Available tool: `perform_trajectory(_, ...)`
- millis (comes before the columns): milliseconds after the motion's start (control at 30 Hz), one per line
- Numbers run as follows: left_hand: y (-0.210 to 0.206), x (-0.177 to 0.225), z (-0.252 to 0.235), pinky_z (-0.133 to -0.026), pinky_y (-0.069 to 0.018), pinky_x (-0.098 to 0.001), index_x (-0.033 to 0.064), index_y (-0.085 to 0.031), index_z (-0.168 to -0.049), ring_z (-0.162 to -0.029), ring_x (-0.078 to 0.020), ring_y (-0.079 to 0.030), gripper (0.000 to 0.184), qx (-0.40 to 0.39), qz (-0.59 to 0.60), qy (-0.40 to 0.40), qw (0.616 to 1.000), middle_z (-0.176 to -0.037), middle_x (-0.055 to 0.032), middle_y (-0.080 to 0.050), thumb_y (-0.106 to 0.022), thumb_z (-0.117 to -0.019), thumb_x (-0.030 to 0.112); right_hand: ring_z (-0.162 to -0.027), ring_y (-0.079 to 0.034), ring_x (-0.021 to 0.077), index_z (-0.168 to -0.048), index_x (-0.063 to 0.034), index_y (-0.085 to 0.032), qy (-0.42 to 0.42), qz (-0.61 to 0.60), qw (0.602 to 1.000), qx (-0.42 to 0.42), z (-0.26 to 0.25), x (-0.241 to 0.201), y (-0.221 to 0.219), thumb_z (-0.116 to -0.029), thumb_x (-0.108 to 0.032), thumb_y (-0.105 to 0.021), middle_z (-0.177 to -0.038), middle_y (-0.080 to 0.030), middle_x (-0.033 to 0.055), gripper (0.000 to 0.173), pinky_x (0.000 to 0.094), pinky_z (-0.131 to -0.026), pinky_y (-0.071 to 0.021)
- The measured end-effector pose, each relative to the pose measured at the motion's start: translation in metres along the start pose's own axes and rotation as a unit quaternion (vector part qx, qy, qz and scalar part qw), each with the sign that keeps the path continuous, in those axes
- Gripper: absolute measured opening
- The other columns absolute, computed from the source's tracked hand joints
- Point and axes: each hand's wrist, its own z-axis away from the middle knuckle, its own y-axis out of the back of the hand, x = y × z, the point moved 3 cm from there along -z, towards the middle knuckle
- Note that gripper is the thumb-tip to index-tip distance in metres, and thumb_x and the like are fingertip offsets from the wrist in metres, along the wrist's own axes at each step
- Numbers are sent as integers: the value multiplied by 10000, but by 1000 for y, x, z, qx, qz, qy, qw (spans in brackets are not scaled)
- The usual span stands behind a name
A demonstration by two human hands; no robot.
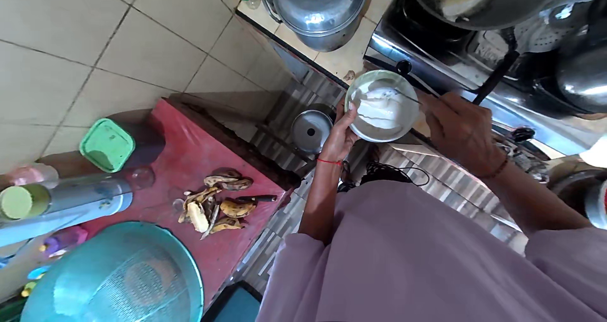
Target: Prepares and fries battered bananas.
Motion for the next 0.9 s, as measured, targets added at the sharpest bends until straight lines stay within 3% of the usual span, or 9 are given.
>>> perform_trajectory(200, -2, 0, 2, -848, -595, -317, 269, -216, -1533, -1056, -158, -672, 568, -11, -5, -6, 1000, -1293, -58, -600, -475, -1036, 364, -651, -645, 440, -1123, 83, -679, -54, 16, 998, -19, -2, 5, -11, -1018, -47, -504, -868, -634, 268, 241, 526, -485, -478)
perform_trajectory(300, -3, -1, 3, -848, -597, -322, 278, -188, -1551, -1057, -159, -674, 616, -18, -7, -7, 1000, -1311, -61, -596, -498, -1026, 366, -736, -671, 448, -1114, 78, -690, -78, -34, 995, -49, -5, 8, -17, -1047, -78, -501, -922, -652, 272, 254, 559, -574, -529)
perform_trajectory(500, -4, -3, 3, -861, -595, -328, 282, -226, -1521, -1074, -160, -668, 571, -21, 2, -12, 1000, -1305, -51, -592, -503, -1028, 359, -701, -644, 352, -1118, 60, -713, -69, -106, 992, -28, 1, 6, -1, -1039, -86, -536, -892, -647, 225, 242, 478, -598, -531)
perform_trajectory(667, -9, -2, 2, -858, -593, -327, 275, -232, -1518, -1074, -160, -665, 559, -20, -4, -10, 1000, -1300, -52, -593, -495, -1030, 345, -682, -653, 338, -1068, 40, -722, -48, -118, 991, -50, 4, 2, -4, -1035, -114, -542, -868, -654, 201, 239, 469, -567, -524)
perform_trajectory(767, -11, -2, 2, -857, -592, -325, 257, -246, -1514, -1067, -155, -665, 517, -21, -16, -7, 1000, -1296, -50, -594, -452, -1048, 341, -728, -658, 353, -1101, 52, -714, -65, -124, 989, -45, 0, 1, -2, -1042, -104, -541, -898, -658, 219, 240, 479, -618, -543)
perform_trajectory(900, -12, -4, 1, -832, -598, -313, 256, -222, -1524, -1050, -148, -670, 566, -28, -22, -7, 999, -1295, -50, -593, -481, -1031, 357, -677, -652, 325, -1053, 40, -730, -40, -132, 989, -45, -1, -1, -11, -1010, -71, -565, -867, -657, 198, 203, 449, -559, -528)
